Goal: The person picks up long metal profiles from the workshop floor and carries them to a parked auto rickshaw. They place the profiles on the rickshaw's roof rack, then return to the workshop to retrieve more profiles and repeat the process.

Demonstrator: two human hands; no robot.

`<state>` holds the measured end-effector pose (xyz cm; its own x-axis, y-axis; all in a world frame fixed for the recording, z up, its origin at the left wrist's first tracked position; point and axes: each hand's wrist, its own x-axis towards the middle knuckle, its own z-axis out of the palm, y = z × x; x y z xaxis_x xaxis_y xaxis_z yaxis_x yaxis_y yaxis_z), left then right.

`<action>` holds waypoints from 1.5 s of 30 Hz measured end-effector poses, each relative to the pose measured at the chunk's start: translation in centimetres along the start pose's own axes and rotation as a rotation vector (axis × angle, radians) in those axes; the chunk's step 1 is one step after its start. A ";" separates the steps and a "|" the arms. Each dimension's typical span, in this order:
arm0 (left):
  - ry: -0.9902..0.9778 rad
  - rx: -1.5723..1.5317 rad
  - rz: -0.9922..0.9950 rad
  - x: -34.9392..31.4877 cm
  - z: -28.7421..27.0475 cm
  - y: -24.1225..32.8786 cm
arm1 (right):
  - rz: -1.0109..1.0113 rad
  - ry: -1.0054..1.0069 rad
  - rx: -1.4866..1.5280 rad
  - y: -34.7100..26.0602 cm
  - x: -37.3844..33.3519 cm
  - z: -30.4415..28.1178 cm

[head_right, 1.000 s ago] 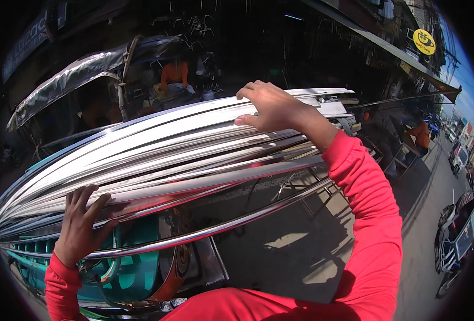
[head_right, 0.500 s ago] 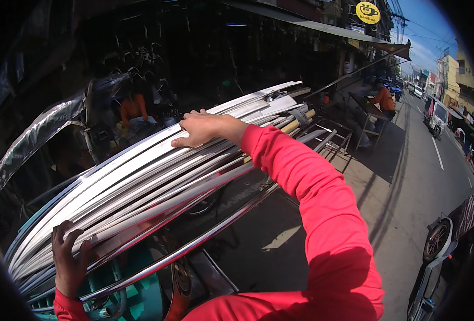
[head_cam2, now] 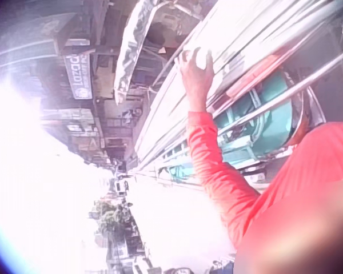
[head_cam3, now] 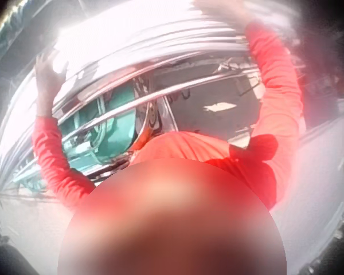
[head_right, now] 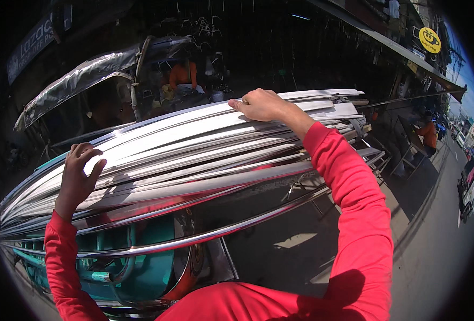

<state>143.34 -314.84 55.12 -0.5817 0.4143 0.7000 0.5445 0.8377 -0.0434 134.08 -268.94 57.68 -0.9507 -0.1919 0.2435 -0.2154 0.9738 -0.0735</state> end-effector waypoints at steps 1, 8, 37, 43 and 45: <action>-0.004 -0.013 0.007 -0.3 0.1 -0.3 | -0.005 0.020 0.011 0.2 0.1 0.3; -0.068 -0.030 -0.083 -1.1 0.5 -3.1 | -0.021 0.111 -0.003 0.5 0.6 1.4; -0.187 -0.064 -0.182 -2.4 0.9 -4.3 | 0.014 0.139 -0.076 -1.8 -3.4 -1.2; -0.164 -0.101 -0.170 -2.2 -0.2 -4.6 | -0.004 0.179 -0.114 -0.3 -2.6 -1.4; -0.070 -0.046 -0.175 -1.9 -1.2 -5.4 | -0.306 0.497 -0.110 1.5 -2.5 -1.1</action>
<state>142.19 -320.53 54.88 -0.7096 0.2883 0.6429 0.4569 0.8829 0.1085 136.35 -266.86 57.98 -0.6247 -0.4113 0.6638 -0.4136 0.8953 0.1655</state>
